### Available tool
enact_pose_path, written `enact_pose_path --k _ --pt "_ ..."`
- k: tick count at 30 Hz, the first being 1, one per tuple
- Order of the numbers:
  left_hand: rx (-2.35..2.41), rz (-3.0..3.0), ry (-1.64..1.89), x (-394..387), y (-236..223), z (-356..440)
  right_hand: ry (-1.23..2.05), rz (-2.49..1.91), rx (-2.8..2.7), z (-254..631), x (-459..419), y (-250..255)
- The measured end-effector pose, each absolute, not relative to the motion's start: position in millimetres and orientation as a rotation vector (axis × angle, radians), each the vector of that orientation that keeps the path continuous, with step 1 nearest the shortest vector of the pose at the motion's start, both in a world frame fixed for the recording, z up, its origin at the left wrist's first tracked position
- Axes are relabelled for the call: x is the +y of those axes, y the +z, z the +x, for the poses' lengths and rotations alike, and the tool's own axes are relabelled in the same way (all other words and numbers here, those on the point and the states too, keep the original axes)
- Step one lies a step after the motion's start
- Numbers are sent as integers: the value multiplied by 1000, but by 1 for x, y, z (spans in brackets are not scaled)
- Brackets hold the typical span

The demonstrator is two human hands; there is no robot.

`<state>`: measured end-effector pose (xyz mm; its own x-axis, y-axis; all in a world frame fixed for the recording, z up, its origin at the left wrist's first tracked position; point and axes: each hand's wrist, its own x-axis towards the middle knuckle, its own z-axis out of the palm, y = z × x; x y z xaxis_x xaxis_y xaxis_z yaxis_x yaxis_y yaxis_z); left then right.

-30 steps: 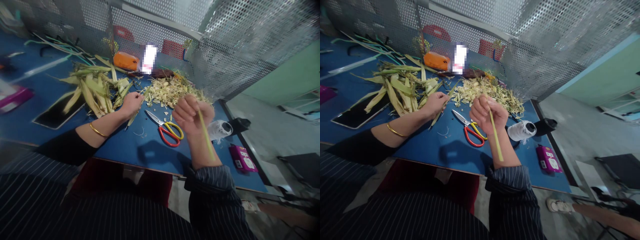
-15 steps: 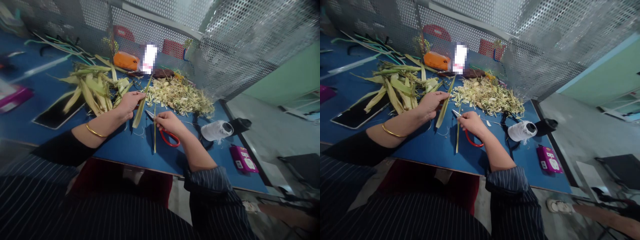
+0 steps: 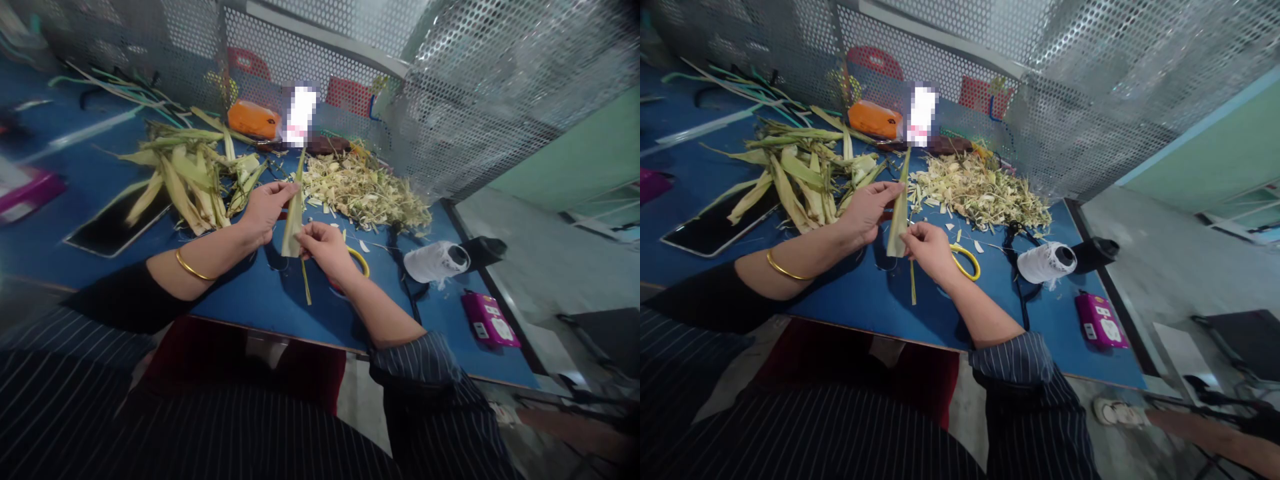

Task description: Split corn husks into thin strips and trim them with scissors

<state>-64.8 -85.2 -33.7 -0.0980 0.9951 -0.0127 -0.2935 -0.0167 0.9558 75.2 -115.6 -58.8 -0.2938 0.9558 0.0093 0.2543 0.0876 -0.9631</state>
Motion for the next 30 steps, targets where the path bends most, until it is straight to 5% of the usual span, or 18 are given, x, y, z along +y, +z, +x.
enact_pose_path --k 6,30 --pt "1008 1223 982 -94 -32 -66 984 -1190 -1612 92 -103 -46" --pt "976 1097 991 -97 -33 -63 1208 -1166 -1405 93 -104 -38"
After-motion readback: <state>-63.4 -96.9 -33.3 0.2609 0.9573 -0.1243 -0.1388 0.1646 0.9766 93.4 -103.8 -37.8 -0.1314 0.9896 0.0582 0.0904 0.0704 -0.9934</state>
